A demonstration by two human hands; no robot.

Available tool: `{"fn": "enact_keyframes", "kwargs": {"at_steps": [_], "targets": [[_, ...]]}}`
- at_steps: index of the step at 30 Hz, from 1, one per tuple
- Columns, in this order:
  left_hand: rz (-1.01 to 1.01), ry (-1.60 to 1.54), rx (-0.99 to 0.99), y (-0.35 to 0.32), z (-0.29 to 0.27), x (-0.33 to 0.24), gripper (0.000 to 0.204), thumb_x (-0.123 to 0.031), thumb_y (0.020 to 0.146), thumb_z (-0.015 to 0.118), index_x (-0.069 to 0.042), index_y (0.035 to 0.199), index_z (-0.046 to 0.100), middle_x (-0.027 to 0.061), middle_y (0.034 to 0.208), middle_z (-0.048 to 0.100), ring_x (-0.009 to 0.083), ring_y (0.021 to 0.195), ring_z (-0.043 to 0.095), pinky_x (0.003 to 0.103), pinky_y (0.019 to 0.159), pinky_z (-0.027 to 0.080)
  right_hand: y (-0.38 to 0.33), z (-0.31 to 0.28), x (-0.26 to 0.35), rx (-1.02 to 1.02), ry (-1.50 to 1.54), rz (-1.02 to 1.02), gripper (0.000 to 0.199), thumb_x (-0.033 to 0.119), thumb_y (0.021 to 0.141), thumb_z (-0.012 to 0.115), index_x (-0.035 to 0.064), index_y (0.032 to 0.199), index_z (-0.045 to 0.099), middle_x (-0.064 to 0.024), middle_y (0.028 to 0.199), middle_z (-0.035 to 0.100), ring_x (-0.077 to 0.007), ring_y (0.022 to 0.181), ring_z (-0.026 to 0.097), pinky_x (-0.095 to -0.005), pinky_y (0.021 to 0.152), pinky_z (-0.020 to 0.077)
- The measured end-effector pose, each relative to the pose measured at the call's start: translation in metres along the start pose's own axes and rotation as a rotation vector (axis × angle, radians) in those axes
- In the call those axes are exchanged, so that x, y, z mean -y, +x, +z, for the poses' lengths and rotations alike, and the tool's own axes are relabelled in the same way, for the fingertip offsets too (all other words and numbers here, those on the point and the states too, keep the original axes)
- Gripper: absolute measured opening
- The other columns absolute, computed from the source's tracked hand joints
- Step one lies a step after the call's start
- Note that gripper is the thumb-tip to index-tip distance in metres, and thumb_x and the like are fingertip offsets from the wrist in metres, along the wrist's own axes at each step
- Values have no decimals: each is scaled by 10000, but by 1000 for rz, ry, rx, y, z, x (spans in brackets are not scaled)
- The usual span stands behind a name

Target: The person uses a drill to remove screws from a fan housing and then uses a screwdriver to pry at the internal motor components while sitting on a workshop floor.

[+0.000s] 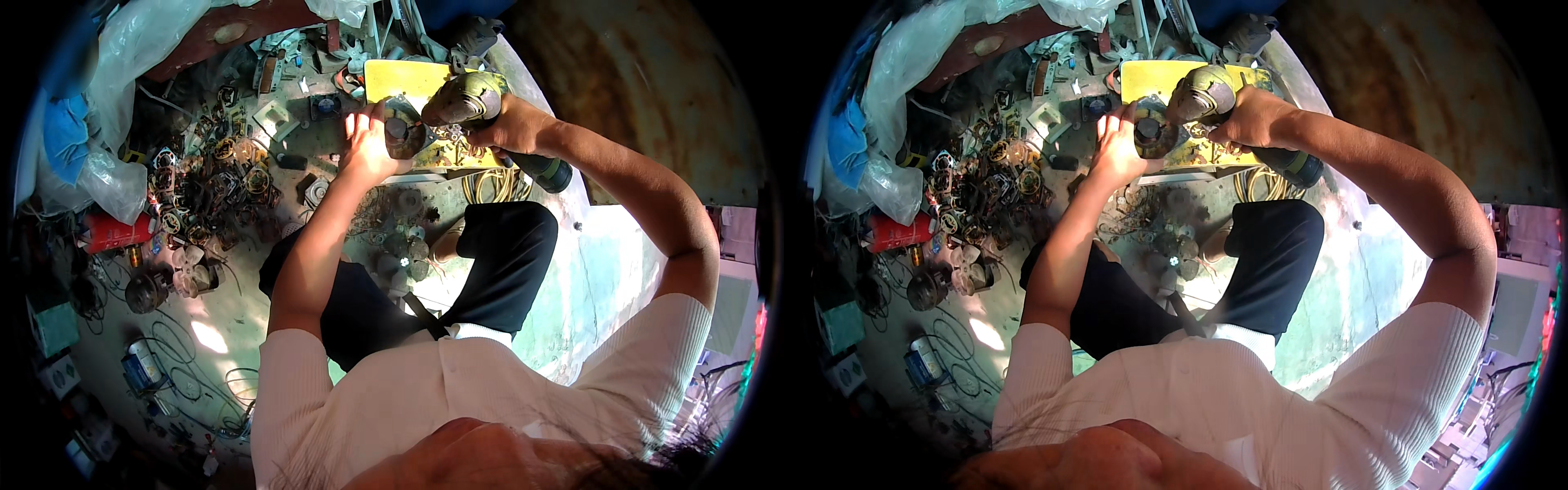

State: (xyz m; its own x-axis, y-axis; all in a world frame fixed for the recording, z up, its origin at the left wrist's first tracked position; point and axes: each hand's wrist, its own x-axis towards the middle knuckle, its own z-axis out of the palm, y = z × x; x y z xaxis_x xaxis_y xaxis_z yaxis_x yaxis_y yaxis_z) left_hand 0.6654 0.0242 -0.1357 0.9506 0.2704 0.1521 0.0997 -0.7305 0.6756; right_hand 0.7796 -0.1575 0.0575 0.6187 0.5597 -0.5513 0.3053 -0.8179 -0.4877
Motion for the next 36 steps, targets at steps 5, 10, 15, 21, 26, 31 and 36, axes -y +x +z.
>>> {"fn": "enact_keyframes", "kwargs": {"at_steps": [5,10,15,21,26,31,36], "targets": [[-13,91,98,3,-12,-11,1223,-469,568,892,-55,1536,270,129,1526,341,331,1393,280,487,1190,186,-16,-4,-3,32,121,-11,198,89,871,747,12,1038,676,-36,742,651,-121,587,599,-285,542,497],[30,-48,-59,7,-14,-6,800,-427,657,865,-166,1361,587,97,1464,442,313,1371,349,494,1175,215,-30,-5,-13,-19,210,-50,229,102,871,742,42,1081,675,-22,790,651,-108,630,602,-273,561,500],[271,75,-97,16,-4,-5,366,-293,783,780,-213,1137,736,3,1345,565,246,1365,391,600,1163,170,-53,1,-26,-95,297,-42,238,151,869,765,24,1053,680,-30,792,650,-101,631,584,-269,586,503],[249,159,9,30,12,-14,169,-213,797,733,-154,955,756,8,1132,675,226,1227,527,526,1135,271,-89,26,-58,-183,559,-6,171,123,875,746,47,976,631,-4,765,607,-92,646,573,-277,568,489],[304,157,-57,31,12,-14,117,-207,815,710,-106,875,705,43,1048,689,254,1143,568,462,1073,357,-116,59,-88,-339,701,-5,165,168,893,749,62,942,632,-13,750,598,-123,638,566,-295,599,486],[235,71,-40,37,4,-23,151,-244,861,705,-111,921,668,52,1046,688,271,1037,620,419,962,397,-138,96,-112,-434,887,47,176,154,891,759,49,924,621,-21,768,612,-127,644,581,-288,608,480],[345,-275,-363,52,2,-40,303,-285,882,716,-103,1118,658,99,1178,674,274,1121,620,400,985,418,-137,118,-113,-433,975,66,193,173,893,769,50,926,624,-21,775,617,-129,651,584,-290,625,482]]}}
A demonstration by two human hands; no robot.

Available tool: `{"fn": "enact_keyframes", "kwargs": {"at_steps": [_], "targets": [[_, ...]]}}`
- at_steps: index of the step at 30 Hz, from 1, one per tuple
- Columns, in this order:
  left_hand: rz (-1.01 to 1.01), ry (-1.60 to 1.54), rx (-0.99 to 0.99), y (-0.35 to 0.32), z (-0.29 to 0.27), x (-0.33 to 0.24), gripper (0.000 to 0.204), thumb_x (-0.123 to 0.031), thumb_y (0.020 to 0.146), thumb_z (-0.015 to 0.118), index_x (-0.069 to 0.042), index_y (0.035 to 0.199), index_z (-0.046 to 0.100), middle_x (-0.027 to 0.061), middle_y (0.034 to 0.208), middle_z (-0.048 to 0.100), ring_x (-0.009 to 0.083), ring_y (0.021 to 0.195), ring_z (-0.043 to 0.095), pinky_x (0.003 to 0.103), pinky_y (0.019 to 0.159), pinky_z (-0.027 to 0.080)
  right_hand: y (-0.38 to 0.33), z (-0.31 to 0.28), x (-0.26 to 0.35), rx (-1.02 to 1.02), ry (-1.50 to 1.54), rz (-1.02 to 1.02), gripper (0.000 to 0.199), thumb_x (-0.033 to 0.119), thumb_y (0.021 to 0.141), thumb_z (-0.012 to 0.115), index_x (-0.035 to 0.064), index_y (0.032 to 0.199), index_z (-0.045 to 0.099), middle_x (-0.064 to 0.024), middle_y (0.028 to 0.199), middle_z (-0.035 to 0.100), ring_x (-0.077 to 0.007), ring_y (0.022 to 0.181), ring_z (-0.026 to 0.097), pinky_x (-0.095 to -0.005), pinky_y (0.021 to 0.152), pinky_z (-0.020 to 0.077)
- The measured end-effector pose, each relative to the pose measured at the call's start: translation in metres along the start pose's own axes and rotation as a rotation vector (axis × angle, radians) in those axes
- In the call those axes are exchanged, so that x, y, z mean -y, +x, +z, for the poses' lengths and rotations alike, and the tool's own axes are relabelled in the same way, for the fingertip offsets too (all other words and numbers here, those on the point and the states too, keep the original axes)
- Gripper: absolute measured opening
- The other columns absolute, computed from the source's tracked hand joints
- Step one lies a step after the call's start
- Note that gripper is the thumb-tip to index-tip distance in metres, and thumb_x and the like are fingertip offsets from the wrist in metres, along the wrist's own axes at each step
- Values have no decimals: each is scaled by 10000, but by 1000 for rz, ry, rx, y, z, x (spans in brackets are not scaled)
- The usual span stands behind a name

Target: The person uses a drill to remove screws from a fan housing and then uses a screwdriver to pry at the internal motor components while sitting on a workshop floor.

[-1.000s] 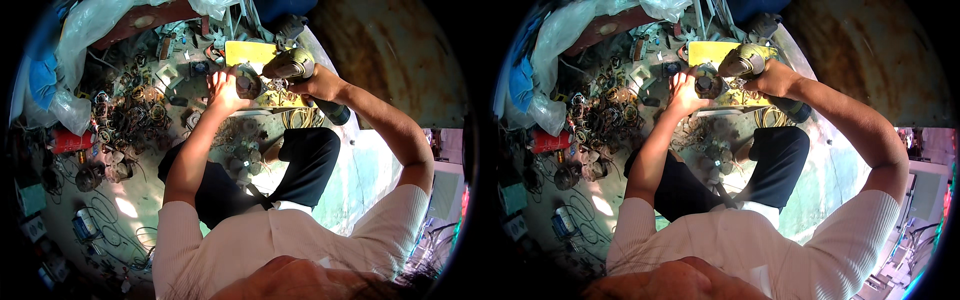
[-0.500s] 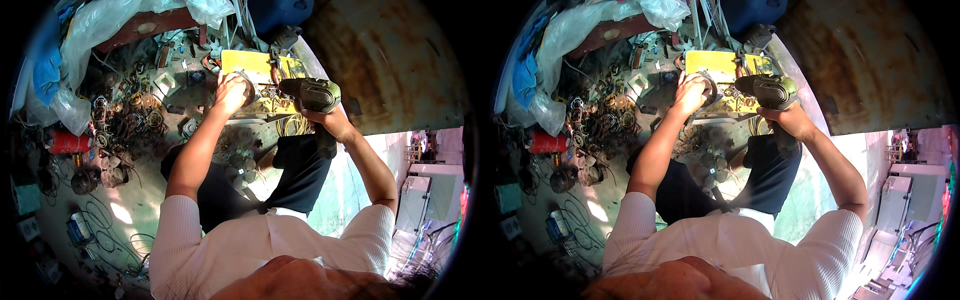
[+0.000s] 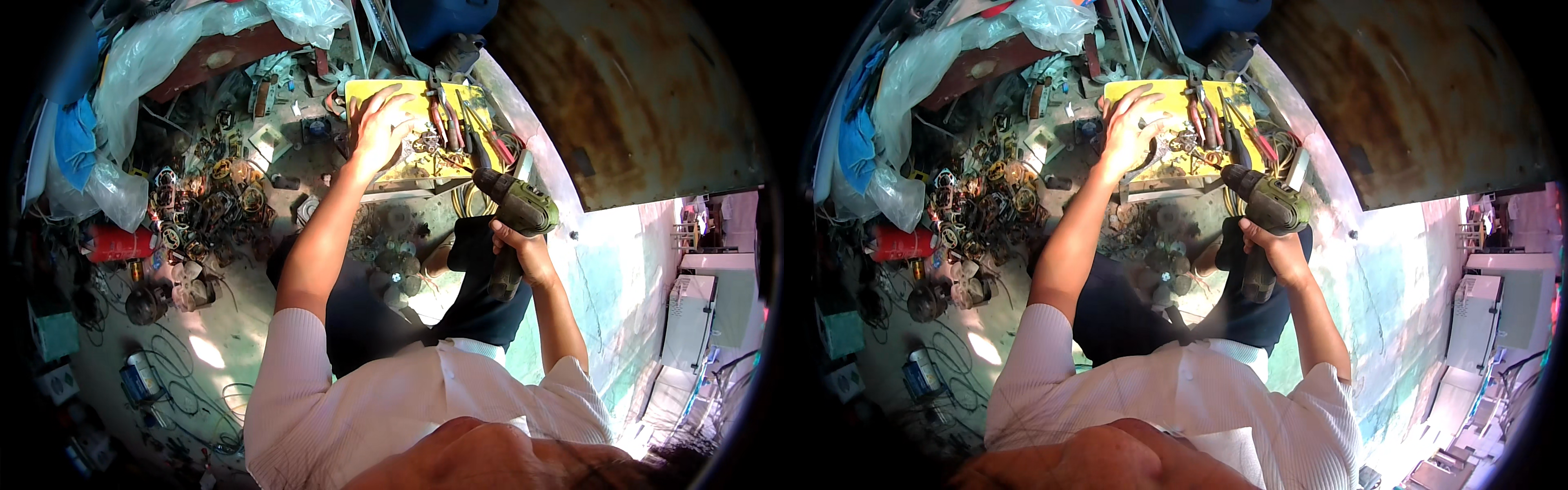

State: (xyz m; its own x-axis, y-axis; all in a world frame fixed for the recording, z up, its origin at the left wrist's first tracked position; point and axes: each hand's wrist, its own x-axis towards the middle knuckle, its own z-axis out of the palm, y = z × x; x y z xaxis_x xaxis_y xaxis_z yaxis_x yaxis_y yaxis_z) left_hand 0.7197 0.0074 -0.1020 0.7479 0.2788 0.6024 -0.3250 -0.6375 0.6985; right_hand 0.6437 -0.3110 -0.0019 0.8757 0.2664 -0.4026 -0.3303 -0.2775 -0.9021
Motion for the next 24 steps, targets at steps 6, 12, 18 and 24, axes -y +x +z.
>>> {"fn": "enact_keyframes", "kwargs": {"at_steps": [6,12,18,24], "targets": [[-493,-118,-203,8,-44,33,553,-438,973,627,-18,1329,571,179,1233,662,276,1120,647,374,964,488,8,1,-13,75,-170,-127,176,156,905,753,36,920,625,-3,758,610,-103,633,568,-277,596,468],[-480,-37,-140,-32,-64,42,470,-348,947,665,-22,1278,600,211,1200,676,361,1145,630,421,983,479,28,21,9,162,-359,-166,190,147,909,747,24,991,627,10,743,605,-83,618,548,-272,569,456],[-600,244,335,-47,-84,15,1092,-520,682,851,-25,1511,341,220,1486,447,383,1358,447,441,1135,339,61,49,42,266,-513,-309,315,168,903,754,10,1144,627,-50,998,680,-157,886,620,-316,808,514],[-616,427,580,-52,-64,-11,1345,-551,554,899,-100,1583,159,101,1627,209,347,1501,186,641,1191,92,89,77,86,412,-675,-273,383,128,872,766,22,1212,624,-64,1079,690,-166,973,624,-332,878,506]]}}
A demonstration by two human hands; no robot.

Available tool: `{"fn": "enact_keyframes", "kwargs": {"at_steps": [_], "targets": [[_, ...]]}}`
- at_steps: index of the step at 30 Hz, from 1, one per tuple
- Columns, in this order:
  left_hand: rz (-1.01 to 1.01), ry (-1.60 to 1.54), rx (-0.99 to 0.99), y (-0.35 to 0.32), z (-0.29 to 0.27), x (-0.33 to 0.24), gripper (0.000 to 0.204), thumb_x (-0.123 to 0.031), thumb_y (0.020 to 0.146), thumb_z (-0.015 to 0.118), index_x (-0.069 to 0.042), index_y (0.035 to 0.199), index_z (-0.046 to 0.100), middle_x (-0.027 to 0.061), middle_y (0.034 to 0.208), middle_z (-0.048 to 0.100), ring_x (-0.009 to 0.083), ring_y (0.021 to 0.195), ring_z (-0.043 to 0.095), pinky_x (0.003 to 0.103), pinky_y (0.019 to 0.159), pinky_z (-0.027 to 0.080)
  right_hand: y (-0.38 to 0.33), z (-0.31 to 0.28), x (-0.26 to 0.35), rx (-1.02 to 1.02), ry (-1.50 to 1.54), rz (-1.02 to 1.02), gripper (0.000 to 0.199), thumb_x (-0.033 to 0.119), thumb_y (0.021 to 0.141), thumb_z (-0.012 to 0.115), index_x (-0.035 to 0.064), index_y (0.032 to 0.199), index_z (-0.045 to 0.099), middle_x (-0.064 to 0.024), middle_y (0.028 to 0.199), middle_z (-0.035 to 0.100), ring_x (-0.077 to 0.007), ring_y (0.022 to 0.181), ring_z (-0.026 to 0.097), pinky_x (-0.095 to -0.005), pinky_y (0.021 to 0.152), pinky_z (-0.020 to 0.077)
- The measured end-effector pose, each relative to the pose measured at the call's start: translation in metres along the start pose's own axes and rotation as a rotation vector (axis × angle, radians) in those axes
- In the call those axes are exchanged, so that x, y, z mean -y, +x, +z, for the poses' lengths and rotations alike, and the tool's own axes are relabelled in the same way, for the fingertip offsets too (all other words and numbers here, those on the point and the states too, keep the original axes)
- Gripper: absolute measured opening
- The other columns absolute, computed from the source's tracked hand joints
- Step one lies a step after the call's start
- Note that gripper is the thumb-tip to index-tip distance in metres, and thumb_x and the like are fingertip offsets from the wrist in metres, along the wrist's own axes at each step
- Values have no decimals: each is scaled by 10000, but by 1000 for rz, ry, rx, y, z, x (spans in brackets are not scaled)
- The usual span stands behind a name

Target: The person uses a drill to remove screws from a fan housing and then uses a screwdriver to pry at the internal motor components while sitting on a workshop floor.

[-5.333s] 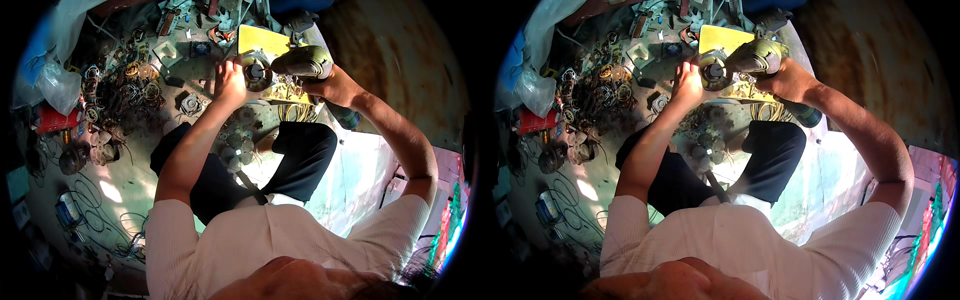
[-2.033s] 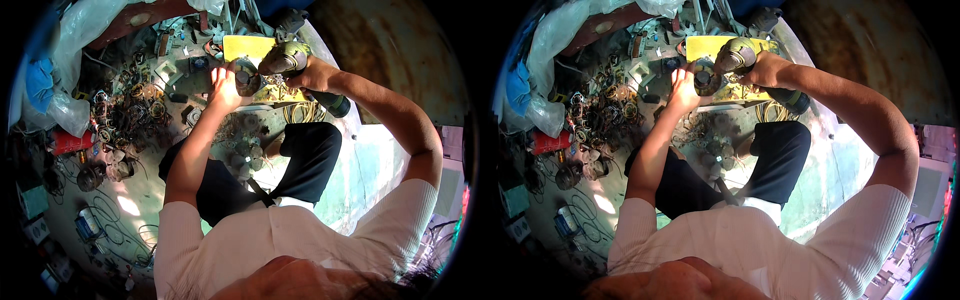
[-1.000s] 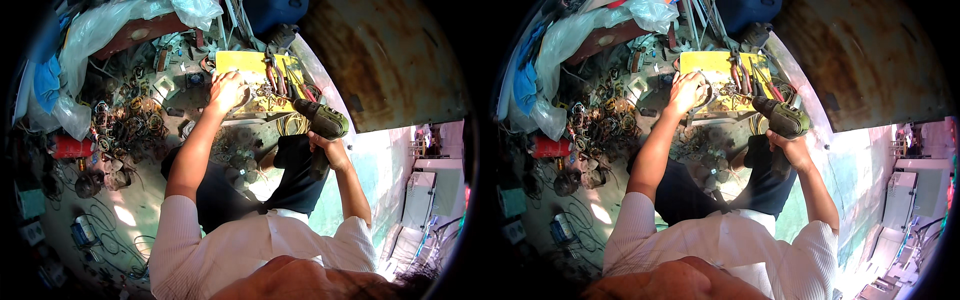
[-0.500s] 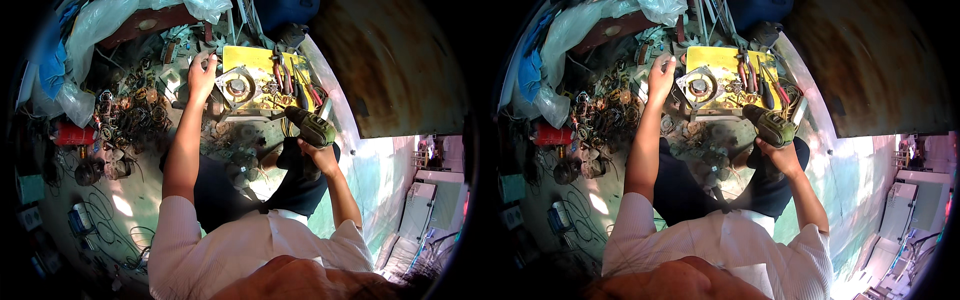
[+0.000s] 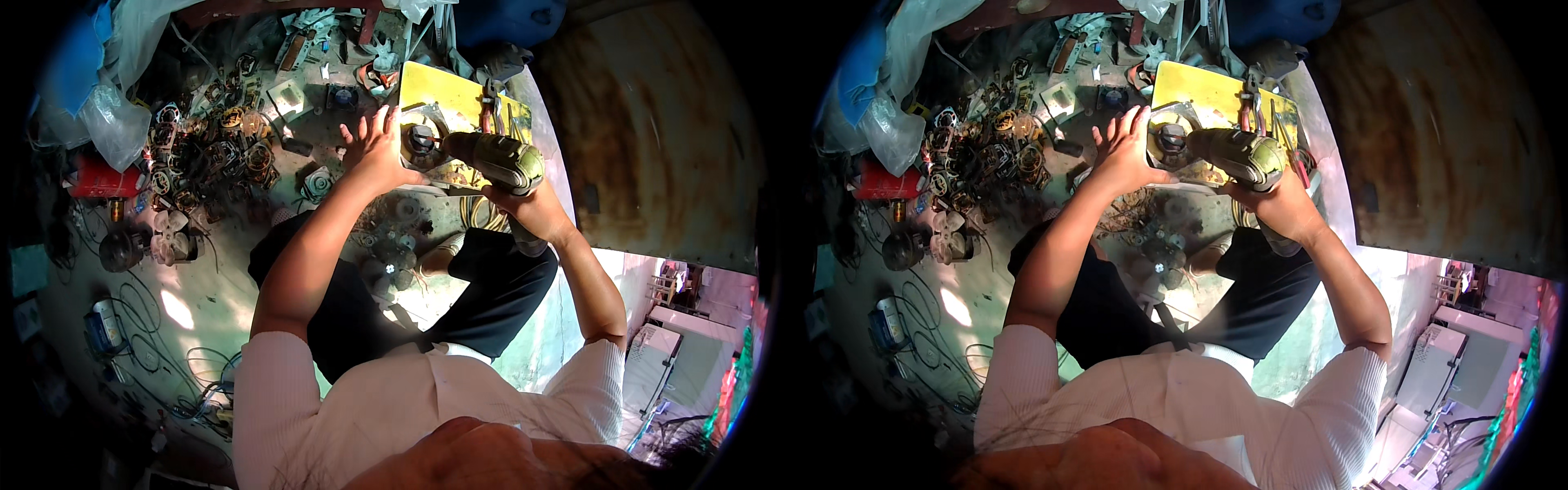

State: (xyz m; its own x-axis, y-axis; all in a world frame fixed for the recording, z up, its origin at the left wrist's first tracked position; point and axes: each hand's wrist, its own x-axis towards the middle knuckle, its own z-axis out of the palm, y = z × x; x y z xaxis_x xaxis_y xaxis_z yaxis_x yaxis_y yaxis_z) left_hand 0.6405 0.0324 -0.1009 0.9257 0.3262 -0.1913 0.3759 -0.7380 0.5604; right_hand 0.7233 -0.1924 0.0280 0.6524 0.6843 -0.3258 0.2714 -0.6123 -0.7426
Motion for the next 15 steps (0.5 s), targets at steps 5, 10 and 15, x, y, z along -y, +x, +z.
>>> {"fn": "enact_keyframes", "kwargs": {"at_steps": [5,10,15], "targets": [[-21,71,17,7,5,-2,1346,-550,557,897,-81,1575,153,150,1578,269,347,1470,237,650,1181,115,23,-11,9,56,-165,-23,384,153,875,748,20,1217,633,-87,1010,712,-165,893,649,-317,833,514],[-20,40,42,7,2,0,1275,-563,570,882,-45,1540,239,167,1560,311,366,1471,223,672,1172,83,36,-18,34,136,-235,55,362,167,880,728,19,1202,652,-121,1027,727,-197,914,666,-332,866,508],[40,-10,-53,7,9,5,1274,-604,576,862,-24,1544,270,159,1570,295,379,1475,189,699,1165,44,43,-21,54,210,-361,45,335,163,869,706,43,1180,673,-172,1035,723,-304,969,688,-375,881,515]]}}
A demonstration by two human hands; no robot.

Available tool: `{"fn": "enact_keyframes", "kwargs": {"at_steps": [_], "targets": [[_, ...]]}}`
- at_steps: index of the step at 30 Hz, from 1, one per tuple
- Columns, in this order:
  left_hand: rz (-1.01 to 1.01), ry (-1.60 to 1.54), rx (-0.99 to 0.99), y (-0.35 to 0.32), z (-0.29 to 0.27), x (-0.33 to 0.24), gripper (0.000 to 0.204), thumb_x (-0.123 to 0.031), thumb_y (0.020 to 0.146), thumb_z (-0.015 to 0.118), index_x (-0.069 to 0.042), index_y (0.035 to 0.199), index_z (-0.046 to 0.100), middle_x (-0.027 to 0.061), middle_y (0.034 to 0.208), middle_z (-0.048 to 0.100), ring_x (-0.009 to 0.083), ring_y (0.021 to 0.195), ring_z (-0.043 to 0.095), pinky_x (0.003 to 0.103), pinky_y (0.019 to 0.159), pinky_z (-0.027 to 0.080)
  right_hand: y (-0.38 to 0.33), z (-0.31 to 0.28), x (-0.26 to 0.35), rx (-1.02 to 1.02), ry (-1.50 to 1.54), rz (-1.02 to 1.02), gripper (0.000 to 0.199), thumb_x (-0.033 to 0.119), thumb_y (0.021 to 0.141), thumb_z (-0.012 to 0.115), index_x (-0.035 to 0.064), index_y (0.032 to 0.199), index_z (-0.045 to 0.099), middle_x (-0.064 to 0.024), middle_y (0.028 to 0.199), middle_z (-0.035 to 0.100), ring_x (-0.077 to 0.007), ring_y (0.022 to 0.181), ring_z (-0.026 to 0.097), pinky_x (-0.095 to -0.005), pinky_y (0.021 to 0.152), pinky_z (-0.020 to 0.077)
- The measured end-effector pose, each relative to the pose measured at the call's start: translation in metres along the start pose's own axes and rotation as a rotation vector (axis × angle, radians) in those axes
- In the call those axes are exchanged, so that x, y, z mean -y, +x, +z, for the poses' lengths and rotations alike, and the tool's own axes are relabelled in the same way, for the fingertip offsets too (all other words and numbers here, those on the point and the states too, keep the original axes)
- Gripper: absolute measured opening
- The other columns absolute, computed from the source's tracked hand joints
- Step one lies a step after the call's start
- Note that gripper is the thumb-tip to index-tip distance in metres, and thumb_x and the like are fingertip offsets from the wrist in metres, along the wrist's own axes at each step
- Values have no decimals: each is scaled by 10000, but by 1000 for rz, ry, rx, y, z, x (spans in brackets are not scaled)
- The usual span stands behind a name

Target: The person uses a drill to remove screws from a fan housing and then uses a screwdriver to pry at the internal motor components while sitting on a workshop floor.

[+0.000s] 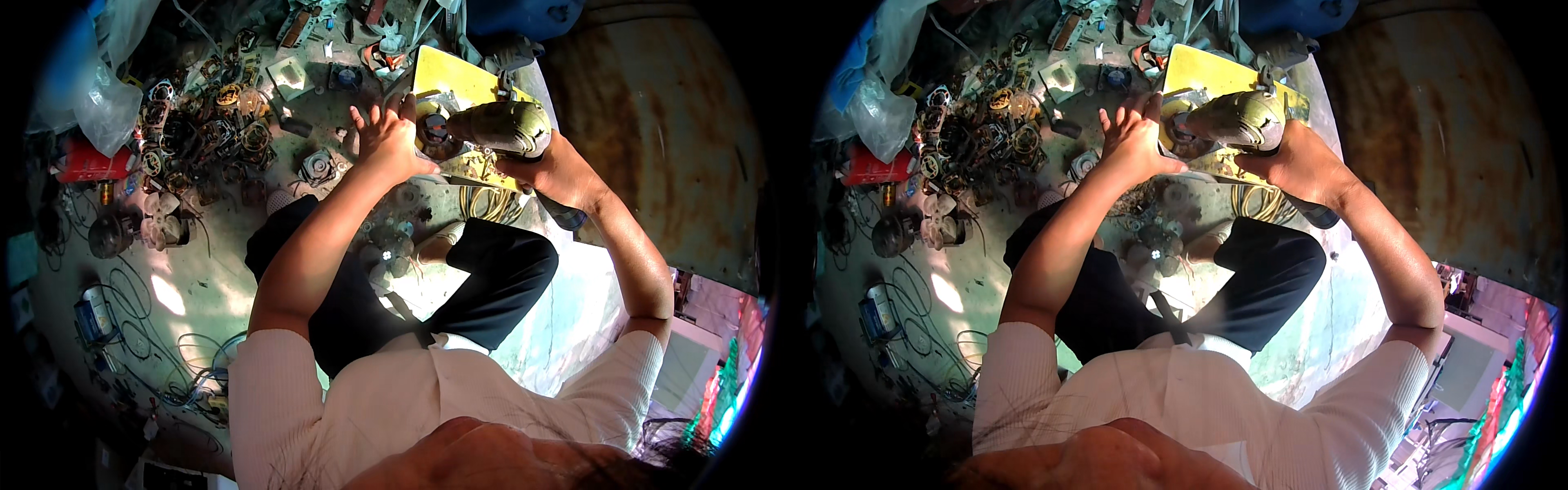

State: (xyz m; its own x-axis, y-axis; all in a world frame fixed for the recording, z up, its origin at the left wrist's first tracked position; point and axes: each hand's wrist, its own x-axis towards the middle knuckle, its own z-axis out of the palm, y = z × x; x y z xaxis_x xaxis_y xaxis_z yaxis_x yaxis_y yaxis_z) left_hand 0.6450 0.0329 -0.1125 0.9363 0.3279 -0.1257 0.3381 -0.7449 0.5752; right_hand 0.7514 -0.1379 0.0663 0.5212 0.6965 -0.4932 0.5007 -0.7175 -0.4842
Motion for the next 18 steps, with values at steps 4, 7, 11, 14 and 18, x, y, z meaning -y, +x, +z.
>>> {"fn": "enact_keyframes", "kwargs": {"at_steps": [4,7,11,14,18], "targets": [[9,-4,-17,-1,2,1,1350,-594,568,867,-44,1580,164,144,1582,272,381,1463,205,703,1162,59,3,-3,13,-30,-102,-41,298,165,882,703,26,1144,680,-163,973,727,-305,914,689,-370,859,518],[-8,20,-25,-1,2,-1,1303,-538,572,887,-73,1569,190,149,1578,282,363,1441,269,676,1158,122,8,-9,13,-2,-148,-25,287,175,893,701,31,1140,683,-157,962,727,-290,882,682,-370,850,519],[-9,21,-23,-1,1,-2,1302,-536,577,886,-67,1570,186,151,1575,282,363,1435,273,679,1152,133,5,-11,23,12,-116,70,285,187,894,707,41,1139,690,-131,927,731,-237,837,678,-356,807,526],[-16,28,-18,-1,2,-2,1307,-537,580,886,-63,1571,180,155,1576,279,364,1435,271,682,1151,133,7,-11,24,11,-107,64,285,183,892,709,28,1130,688,-129,923,730,-229,831,678,-353,796,527],[-18,35,-6,1,1,-3,1310,-542,589,885,-57,1574,170,159,1581,274,368,1443,262,680,1154,130,11,-14,31,68,-136,72,295,166,896,712,16,1144,657,-103,879,702,-185,765,653,-328,722,527]]}}
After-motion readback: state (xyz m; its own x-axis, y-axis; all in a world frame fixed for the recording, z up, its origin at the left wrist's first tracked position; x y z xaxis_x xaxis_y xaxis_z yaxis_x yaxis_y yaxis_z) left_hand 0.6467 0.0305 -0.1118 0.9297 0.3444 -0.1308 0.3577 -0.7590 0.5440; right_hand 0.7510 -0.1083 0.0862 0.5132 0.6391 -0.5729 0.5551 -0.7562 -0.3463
